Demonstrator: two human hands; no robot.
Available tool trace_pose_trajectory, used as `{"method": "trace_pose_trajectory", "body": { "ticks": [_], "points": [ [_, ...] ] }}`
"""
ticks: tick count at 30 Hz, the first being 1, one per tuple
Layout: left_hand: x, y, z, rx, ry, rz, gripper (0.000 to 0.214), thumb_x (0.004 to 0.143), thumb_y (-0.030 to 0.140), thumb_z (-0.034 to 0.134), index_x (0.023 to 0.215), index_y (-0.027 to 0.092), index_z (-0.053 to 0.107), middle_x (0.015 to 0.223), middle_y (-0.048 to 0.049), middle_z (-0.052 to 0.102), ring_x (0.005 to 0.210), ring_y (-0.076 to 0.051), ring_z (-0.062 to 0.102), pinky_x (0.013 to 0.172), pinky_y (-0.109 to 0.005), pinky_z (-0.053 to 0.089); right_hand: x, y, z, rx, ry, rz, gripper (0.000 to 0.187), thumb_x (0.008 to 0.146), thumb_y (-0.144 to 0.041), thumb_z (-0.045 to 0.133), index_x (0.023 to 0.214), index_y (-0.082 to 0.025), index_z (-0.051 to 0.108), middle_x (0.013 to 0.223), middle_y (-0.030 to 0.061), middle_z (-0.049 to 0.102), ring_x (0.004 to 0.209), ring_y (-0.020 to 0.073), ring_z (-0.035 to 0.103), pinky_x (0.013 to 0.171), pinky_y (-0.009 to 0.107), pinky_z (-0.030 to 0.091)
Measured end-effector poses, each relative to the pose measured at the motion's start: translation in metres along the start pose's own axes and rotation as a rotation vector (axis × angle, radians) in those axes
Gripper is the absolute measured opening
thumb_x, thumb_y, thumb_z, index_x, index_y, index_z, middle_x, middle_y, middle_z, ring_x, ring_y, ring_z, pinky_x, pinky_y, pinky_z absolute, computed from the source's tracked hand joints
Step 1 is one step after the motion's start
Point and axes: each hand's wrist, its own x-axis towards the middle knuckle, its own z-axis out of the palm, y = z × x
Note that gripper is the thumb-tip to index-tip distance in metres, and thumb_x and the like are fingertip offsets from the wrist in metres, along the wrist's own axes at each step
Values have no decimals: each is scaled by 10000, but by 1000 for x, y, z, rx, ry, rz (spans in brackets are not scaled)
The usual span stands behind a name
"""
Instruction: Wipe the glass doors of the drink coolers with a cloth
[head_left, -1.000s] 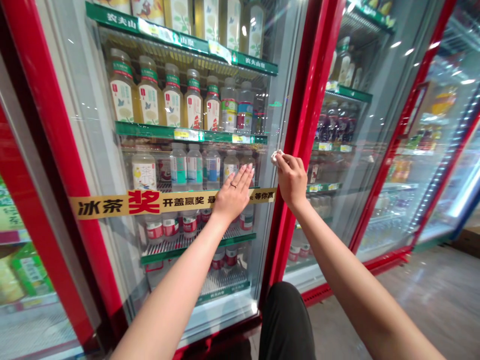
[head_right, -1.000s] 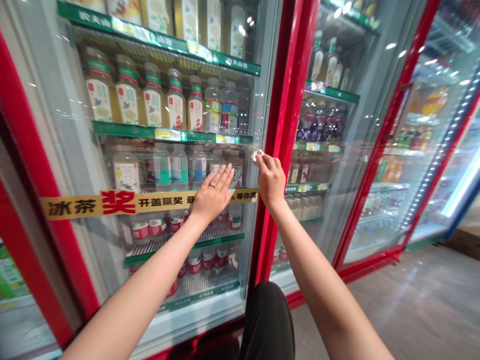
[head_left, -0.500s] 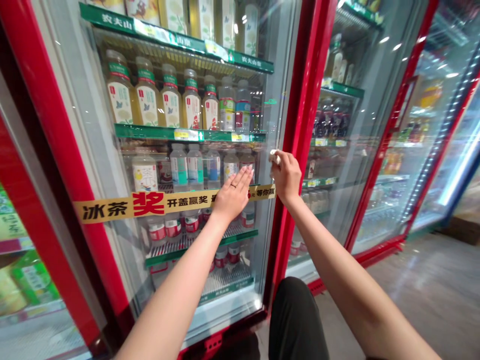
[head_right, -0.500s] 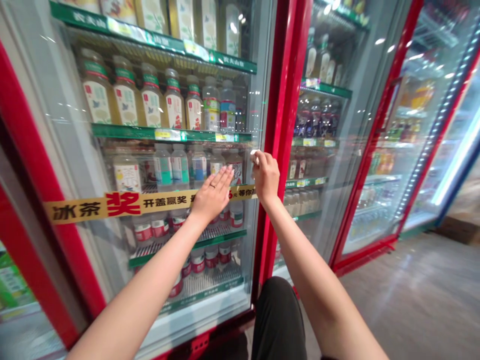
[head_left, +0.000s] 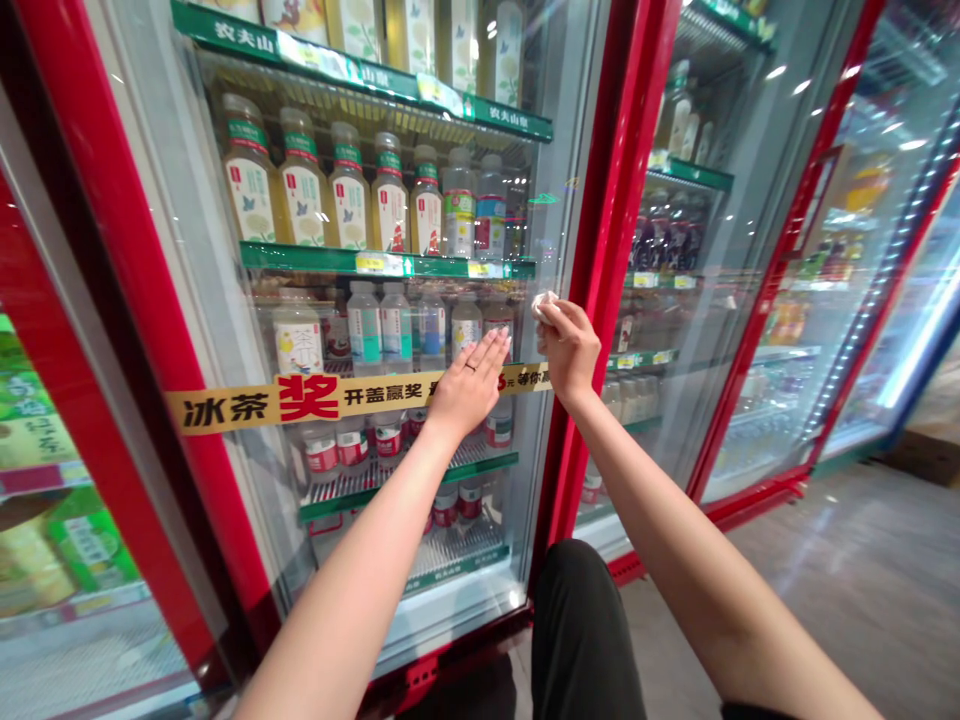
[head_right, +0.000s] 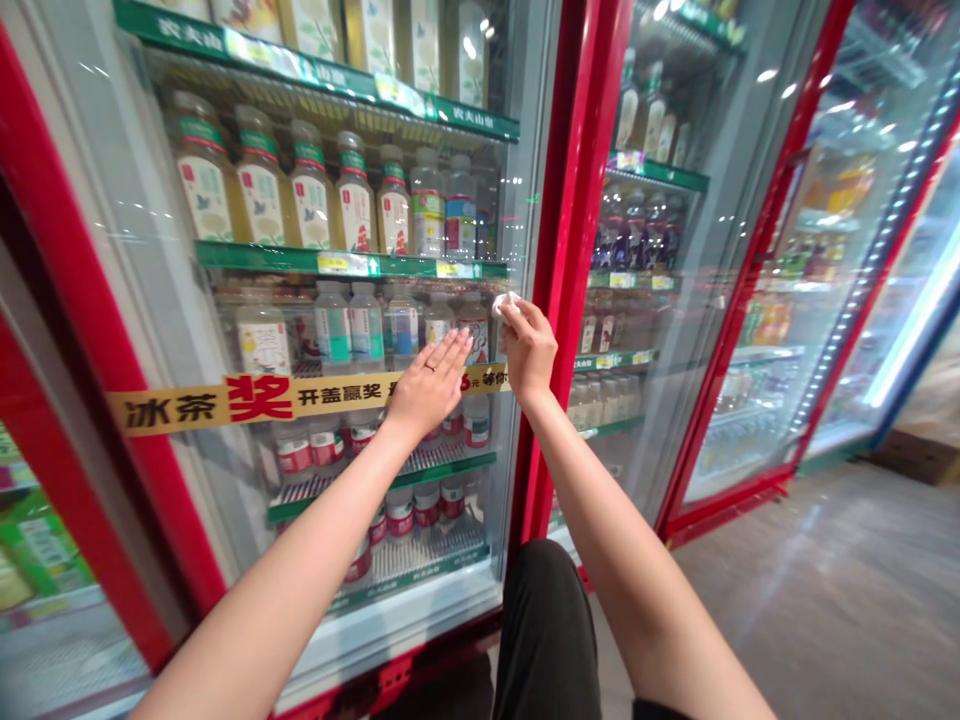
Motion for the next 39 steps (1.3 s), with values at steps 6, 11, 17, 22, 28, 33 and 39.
{"method": "trace_pose_trajectory", "body": {
  "ticks": [6,11,17,22,28,33,39],
  "points": [
    [-6,-1,-6,-44,13,3,834,1065,212,420,1730,138,-78,1812,-69,182,1698,-201,229,1397,-431,255,-15,12,-16,-82,-111,-104,388,1018,-208,553,1312,-353,761,1391,68,767,1235,271,725,1067,532,616],
    [-7,-6,-27,-40,16,37,779,1055,181,421,1751,125,76,1805,-69,237,1688,-192,272,1397,-416,265,-1,2,-10,-70,-89,-58,358,1022,-223,537,1272,-293,783,1344,114,778,1233,283,726,1054,518,617],
    [-24,-31,-50,6,86,36,804,1049,180,449,1754,146,64,1809,-62,227,1693,-207,258,1408,-442,236,-15,-18,-8,14,-180,-155,365,1033,-197,526,1263,-311,785,1398,89,756,1255,259,720,1085,479,602],
    [-48,-58,-46,39,51,46,837,1048,169,451,1743,167,-14,1803,-62,237,1685,-211,281,1389,-439,267,-17,-9,-10,-25,-117,-111,339,1007,-195,538,1183,-293,812,1314,79,789,1151,271,753,1022,503,634],
    [-53,-63,-38,66,23,49,830,1059,186,425,1729,170,-64,1802,-68,212,1685,-216,277,1380,-444,289,-3,-33,6,-2,-96,-115,368,1023,-167,533,1239,-311,793,1354,82,773,1221,272,729,1054,500,622],
    [-52,-61,-38,40,20,46,836,1059,184,419,1720,183,-93,1803,-66,199,1685,-218,277,1384,-452,282,-20,-37,-7,-1,-184,-179,346,1033,-159,550,1233,-307,790,1378,80,765,1213,267,720,1057,505,620],
    [-53,-61,-37,27,29,37,822,1067,179,400,1723,177,-96,1810,-62,180,1691,-217,257,1385,-456,276,-7,-30,-1,-56,-106,-87,359,993,-117,545,1196,-267,800,1324,91,781,1164,281,731,1034,529,621]
  ]
}}
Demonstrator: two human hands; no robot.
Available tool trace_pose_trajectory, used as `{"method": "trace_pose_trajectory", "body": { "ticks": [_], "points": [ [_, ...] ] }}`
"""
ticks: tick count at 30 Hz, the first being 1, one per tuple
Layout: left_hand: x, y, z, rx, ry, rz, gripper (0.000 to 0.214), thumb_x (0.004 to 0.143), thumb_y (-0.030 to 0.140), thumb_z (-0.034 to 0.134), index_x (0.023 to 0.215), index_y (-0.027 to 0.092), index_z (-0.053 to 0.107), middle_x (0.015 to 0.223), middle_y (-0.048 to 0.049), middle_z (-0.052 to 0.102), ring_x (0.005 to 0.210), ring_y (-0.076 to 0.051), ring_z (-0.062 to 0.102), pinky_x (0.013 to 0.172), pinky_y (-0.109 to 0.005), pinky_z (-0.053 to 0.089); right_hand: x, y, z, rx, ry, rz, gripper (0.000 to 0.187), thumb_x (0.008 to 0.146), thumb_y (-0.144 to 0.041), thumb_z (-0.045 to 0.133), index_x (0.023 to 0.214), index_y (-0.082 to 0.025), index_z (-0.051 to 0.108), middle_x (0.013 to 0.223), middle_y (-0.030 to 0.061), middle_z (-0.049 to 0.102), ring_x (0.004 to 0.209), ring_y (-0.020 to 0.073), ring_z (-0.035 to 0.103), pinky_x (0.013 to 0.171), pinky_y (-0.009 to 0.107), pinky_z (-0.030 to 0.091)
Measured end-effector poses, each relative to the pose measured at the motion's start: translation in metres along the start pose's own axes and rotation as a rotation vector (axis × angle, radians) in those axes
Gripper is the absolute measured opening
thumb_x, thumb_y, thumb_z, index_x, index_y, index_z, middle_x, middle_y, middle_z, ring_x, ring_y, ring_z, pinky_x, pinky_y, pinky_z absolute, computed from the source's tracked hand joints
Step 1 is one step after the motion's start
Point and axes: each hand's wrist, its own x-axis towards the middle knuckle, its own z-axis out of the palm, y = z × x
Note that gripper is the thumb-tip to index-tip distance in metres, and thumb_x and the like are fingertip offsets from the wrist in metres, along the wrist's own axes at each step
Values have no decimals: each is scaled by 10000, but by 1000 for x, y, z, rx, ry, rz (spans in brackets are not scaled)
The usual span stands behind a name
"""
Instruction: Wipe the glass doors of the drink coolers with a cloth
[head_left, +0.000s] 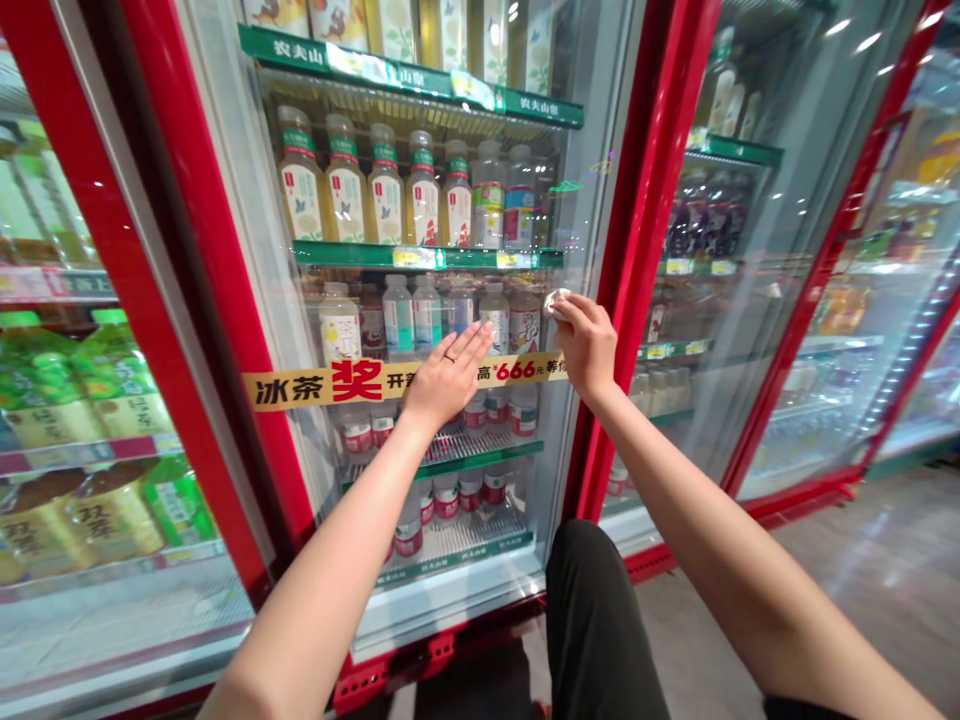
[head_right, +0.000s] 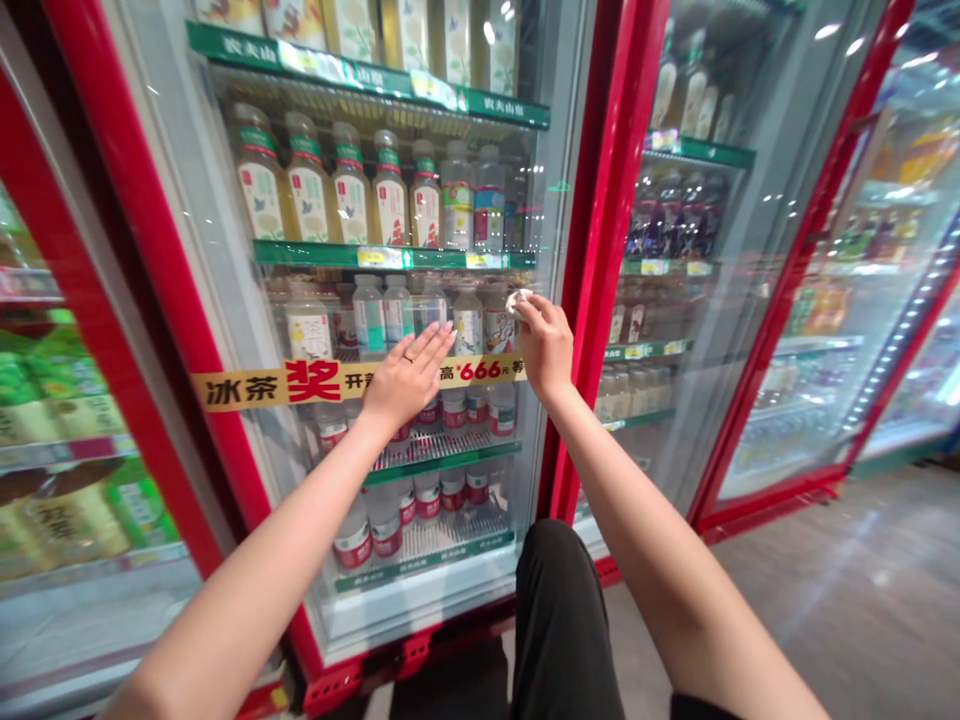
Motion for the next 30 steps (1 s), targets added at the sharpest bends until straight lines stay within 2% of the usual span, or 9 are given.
{"method": "trace_pose_trajectory", "body": {
  "ticks": [3,6,11,14,17,21,24,27,30],
  "points": [
    [0,1,0,2,-2,-5,841,1054,169,409,1722,183,-102,1809,-59,185,1690,-216,262,1386,-459,277,10,-13,8,21,-8,-17,378,1002,-109,538,1225,-279,791,1352,86,768,1214,273,717,1060,508,614],
    [-1,1,-1,-1,-8,-6,859,1040,170,424,1725,178,-95,1810,-57,185,1692,-215,256,1393,-456,266,6,-24,6,46,-52,-82,394,1012,-102,530,1245,-295,782,1370,75,762,1230,264,711,1070,504,613],
    [-1,2,0,-17,-19,-6,839,1046,173,409,1737,167,-67,1817,-52,166,1699,-214,231,1405,-456,239,-3,-13,-3,38,-54,-107,345,1018,-132,551,1176,-303,806,1321,49,788,1186,256,734,1053,506,627],
    [-1,2,0,-21,-34,-9,808,1054,183,389,1747,158,-25,1820,-46,161,1704,-201,199,1415,-441,212,3,-9,1,20,11,-64,313,1011,-144,564,1137,-277,818,1276,65,800,1154,270,745,1032,505,635],
    [-2,2,-1,-17,-24,-14,804,1058,185,382,1751,148,-23,1823,-50,161,1703,-193,192,1417,-429,201,10,-17,8,23,17,-59,346,1002,-113,559,1173,-281,809,1299,61,792,1174,263,742,1042,488,633],
    [-8,3,-2,-14,43,-143,849,1059,167,382,1725,168,-145,1823,-49,129,1700,-213,224,1413,-432,209,4,-30,7,40,-54,-125,383,1008,-103,561,1234,-310,790,1348,51,775,1202,257,727,1049,488,626],
    [-13,5,-2,-18,57,-222,864,1065,168,375,1702,201,-209,1822,-38,125,1695,-233,251,1413,-464,205,-4,-28,2,55,-88,-159,400,998,-94,559,1232,-322,789,1349,37,775,1198,256,725,1054,497,624],
    [-16,6,-2,-4,6,-235,859,1068,170,360,1695,201,-226,1827,-30,97,1700,-237,235,1412,-476,207,-4,-25,6,83,-22,-90,363,984,-107,568,1179,-302,804,1300,43,787,1172,264,737,1044,502,631],
    [-16,6,0,-2,-26,-240,883,1053,175,388,1708,186,-206,1827,-33,52,1710,-246,197,1416,-484,194,3,-31,17,92,78,4,310,990,-149,585,1151,-285,813,1273,60,788,1176,275,741,1036,499,636]
  ]
}}
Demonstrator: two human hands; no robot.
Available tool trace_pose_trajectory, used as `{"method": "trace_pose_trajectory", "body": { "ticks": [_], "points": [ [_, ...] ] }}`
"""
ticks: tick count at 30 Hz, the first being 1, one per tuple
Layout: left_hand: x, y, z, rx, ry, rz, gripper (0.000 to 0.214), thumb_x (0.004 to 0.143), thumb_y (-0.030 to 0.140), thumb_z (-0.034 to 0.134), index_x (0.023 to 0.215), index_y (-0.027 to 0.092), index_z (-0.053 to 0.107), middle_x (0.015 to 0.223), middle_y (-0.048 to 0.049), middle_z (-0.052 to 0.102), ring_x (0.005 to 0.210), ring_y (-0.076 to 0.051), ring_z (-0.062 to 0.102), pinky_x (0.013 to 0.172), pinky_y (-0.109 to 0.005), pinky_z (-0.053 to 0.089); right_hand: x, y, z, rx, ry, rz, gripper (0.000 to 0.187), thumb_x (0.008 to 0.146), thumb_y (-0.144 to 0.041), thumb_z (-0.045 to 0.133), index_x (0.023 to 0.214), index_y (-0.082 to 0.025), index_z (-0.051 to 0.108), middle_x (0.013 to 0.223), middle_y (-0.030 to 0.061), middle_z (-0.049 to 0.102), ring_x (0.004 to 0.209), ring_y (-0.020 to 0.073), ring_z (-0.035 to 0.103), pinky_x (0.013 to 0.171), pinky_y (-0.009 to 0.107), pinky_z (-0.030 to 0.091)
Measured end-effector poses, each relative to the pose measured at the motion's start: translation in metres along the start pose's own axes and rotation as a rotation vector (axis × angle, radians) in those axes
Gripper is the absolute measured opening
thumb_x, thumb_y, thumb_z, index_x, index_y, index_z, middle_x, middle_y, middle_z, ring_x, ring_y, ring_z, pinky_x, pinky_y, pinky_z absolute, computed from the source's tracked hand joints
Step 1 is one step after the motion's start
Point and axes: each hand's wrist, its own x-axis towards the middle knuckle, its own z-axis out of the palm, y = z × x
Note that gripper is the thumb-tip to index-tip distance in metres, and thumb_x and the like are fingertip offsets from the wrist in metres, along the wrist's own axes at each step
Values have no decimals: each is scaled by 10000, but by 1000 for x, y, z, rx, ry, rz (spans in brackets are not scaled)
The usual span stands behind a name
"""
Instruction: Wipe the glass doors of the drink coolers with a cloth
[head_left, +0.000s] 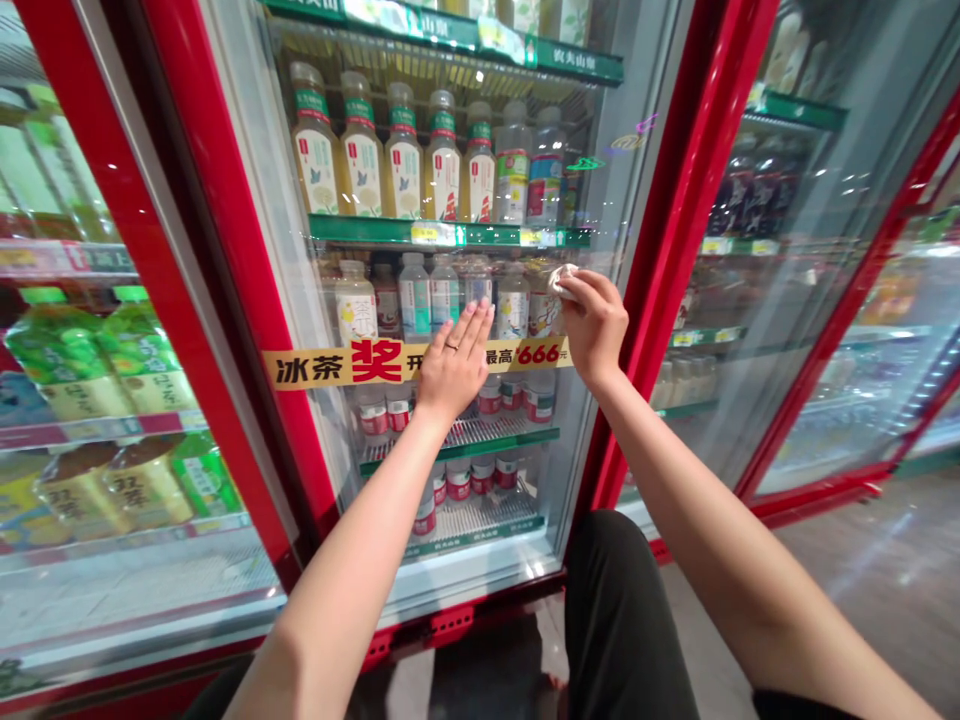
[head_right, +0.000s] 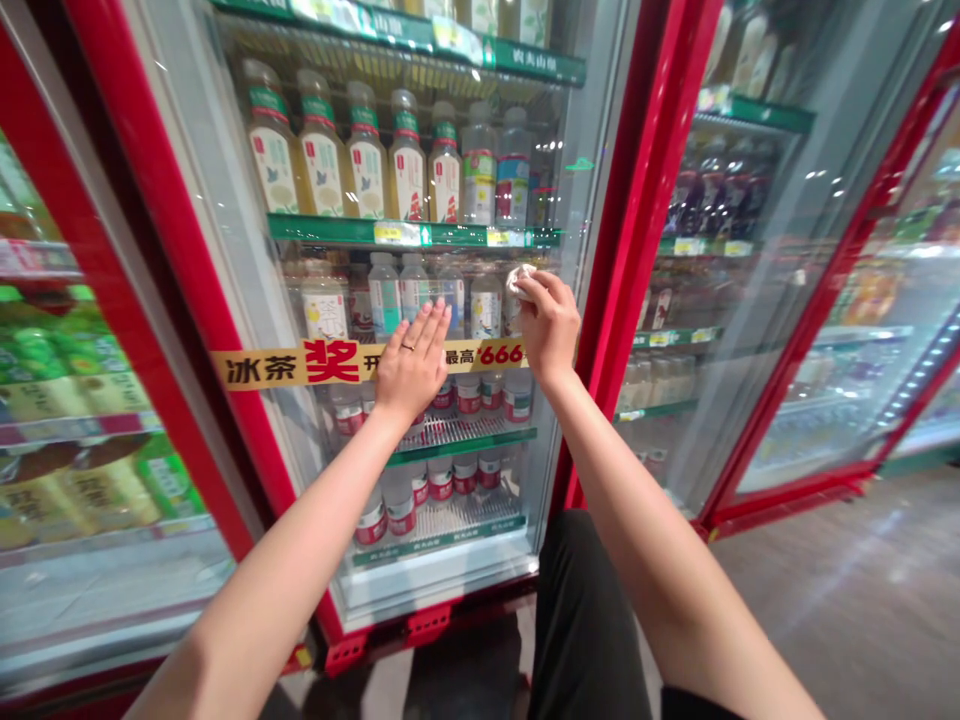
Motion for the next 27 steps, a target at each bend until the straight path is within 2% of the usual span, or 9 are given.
{"method": "trace_pose_trajectory", "body": {
  "ticks": [4,8,12,16,20,24,27],
  "points": [
    [-1,-1,4,-27,81,14,870,1052,171,400,1734,182,-139,1823,-44,102,1705,-228,211,1422,-466,173,1,-18,8,12,-40,-72,394,985,-94,551,1200,-309,801,1310,44,780,1191,249,731,1048,471,625],
    [-1,-1,7,-35,125,18,847,1058,170,397,1743,183,-101,1820,-50,142,1700,-221,229,1424,-450,159,-9,-22,1,8,-105,-158,435,974,-52,547,1217,-320,788,1309,29,781,1175,234,726,1033,458,625],
    [-1,0,7,-37,116,16,860,1050,175,414,1741,185,-98,1819,-53,148,1700,-232,228,1425,-456,161,-10,-18,2,-3,-72,-87,373,998,-92,559,1176,-316,797,1269,34,785,1154,245,733,1017,468,630],
    [-1,0,7,-10,128,19,821,1067,175,385,1747,168,-75,1818,-55,154,1700,-206,215,1428,-436,152,-2,-28,14,13,10,-24,348,1009,-110,561,1182,-292,803,1280,63,781,1167,261,727,1028,479,625],
    [-2,-1,8,29,161,32,784,1087,174,363,1752,158,-53,1812,-56,174,1695,-180,226,1426,-418,161,-4,-39,11,11,-94,-109,416,1003,-81,540,1230,-319,794,1299,47,780,1184,243,724,1050,466,622],
    [-1,0,8,35,149,20,795,1086,179,371,1748,167,-68,1813,-53,171,1697,-187,226,1423,-427,184,-11,-31,1,16,-123,-194,380,1015,-95,549,1217,-304,793,1285,43,790,1174,236,733,1025,437,633],
    [-1,0,7,33,118,21,814,1084,192,381,1733,166,-110,1816,-56,159,1698,-206,226,1420,-441,196,-8,-22,3,16,-65,-128,354,1010,-104,567,1209,-290,793,1269,58,788,1158,252,734,1004,450,629]
  ]
}}
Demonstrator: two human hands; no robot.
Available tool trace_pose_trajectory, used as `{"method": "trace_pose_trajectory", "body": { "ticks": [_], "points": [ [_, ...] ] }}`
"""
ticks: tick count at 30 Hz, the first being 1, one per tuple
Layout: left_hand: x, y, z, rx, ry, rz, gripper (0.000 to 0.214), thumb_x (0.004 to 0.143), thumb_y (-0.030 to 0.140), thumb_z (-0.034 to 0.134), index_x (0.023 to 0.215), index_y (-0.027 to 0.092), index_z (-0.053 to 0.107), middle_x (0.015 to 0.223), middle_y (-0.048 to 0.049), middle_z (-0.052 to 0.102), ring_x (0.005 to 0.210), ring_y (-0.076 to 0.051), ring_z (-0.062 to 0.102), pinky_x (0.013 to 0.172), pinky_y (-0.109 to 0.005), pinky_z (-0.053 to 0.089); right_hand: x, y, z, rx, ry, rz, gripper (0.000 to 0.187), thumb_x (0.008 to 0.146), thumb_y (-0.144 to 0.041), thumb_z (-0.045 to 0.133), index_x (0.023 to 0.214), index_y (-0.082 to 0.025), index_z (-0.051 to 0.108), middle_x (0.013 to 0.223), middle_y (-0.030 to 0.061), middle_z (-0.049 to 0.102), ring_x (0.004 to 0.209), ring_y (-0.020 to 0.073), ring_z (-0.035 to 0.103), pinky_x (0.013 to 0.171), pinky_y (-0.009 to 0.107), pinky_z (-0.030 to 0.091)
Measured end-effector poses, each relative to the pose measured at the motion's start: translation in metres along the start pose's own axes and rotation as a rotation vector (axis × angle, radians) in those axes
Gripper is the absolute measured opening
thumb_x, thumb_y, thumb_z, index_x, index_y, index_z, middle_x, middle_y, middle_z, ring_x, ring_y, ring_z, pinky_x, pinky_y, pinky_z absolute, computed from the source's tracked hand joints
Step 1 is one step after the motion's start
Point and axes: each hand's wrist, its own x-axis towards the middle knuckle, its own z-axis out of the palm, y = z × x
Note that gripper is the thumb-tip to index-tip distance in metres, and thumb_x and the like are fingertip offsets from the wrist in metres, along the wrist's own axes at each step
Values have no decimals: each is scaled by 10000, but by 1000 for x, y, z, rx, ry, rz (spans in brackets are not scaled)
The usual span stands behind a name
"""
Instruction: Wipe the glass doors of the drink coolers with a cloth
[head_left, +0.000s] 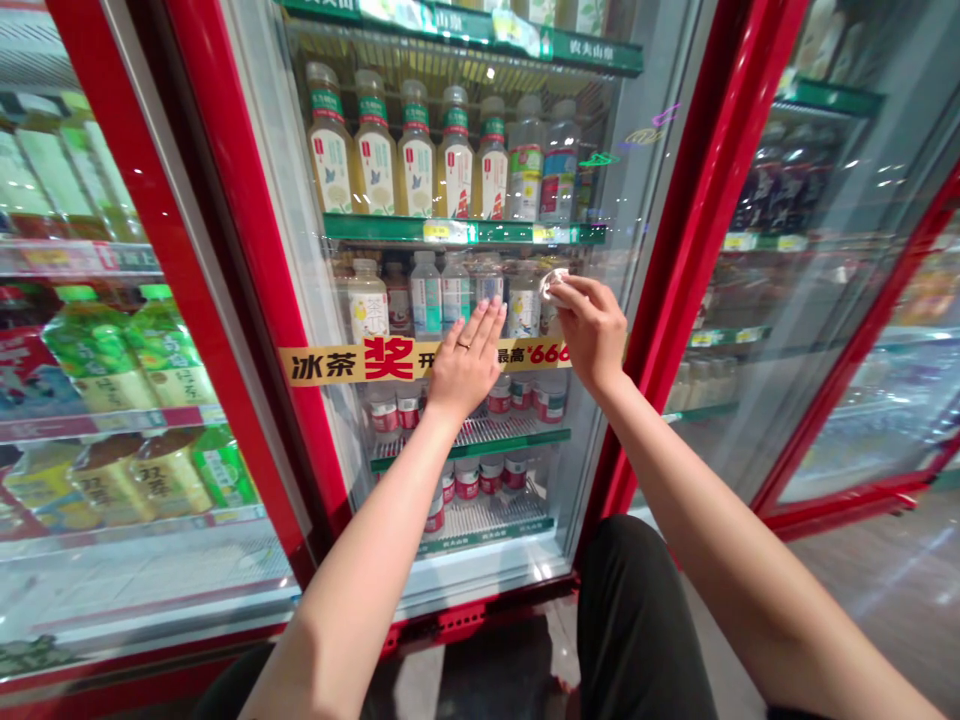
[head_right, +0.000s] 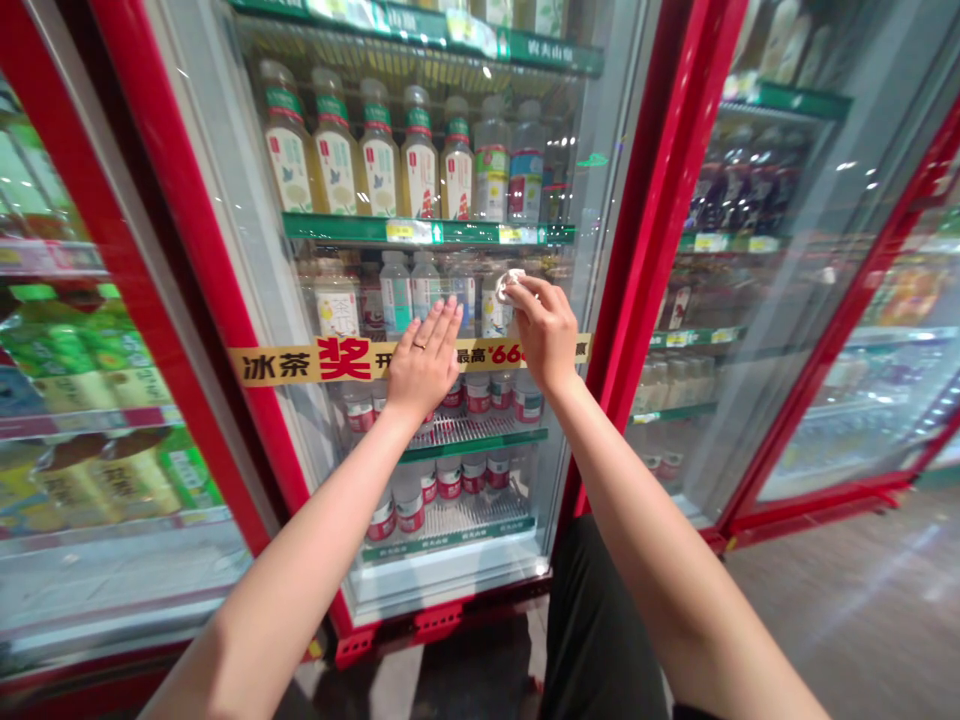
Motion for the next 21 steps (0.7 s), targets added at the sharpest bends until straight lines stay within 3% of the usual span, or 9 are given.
{"method": "trace_pose_trajectory", "body": {
  "ticks": [4,12,18,21],
  "points": [
    [0,0,-1,-4,-8,2,825,1087,190,377,1705,177,-169,1816,-49,145,1697,-209,236,1419,-435,192,13,-5,11,-17,31,93,366,1003,-105,563,1211,-303,791,1293,59,771,1168,264,722,1017,474,614],
    [0,0,-2,-1,-16,-4,799,1095,195,352,1710,185,-159,1823,-41,152,1695,-205,248,1410,-424,215,-3,-13,1,1,-34,-66,387,1015,-86,551,1221,-304,795,1312,55,787,1160,247,710,1015,457,608],
    [0,1,-2,1,-16,-3,836,1085,194,377,1696,186,-193,1824,-39,146,1697,-210,249,1416,-426,197,1,-13,14,-21,48,73,399,1009,-103,536,1207,-324,804,1320,48,778,1172,270,704,1034,502,606],
    [0,1,-3,-14,-20,-6,843,1077,177,375,1695,191,-199,1824,-40,131,1698,-214,243,1423,-427,169,7,-20,18,-18,23,61,418,1016,-102,522,1235,-327,798,1346,49,769,1187,259,699,1058,493,597]
  ]
}}
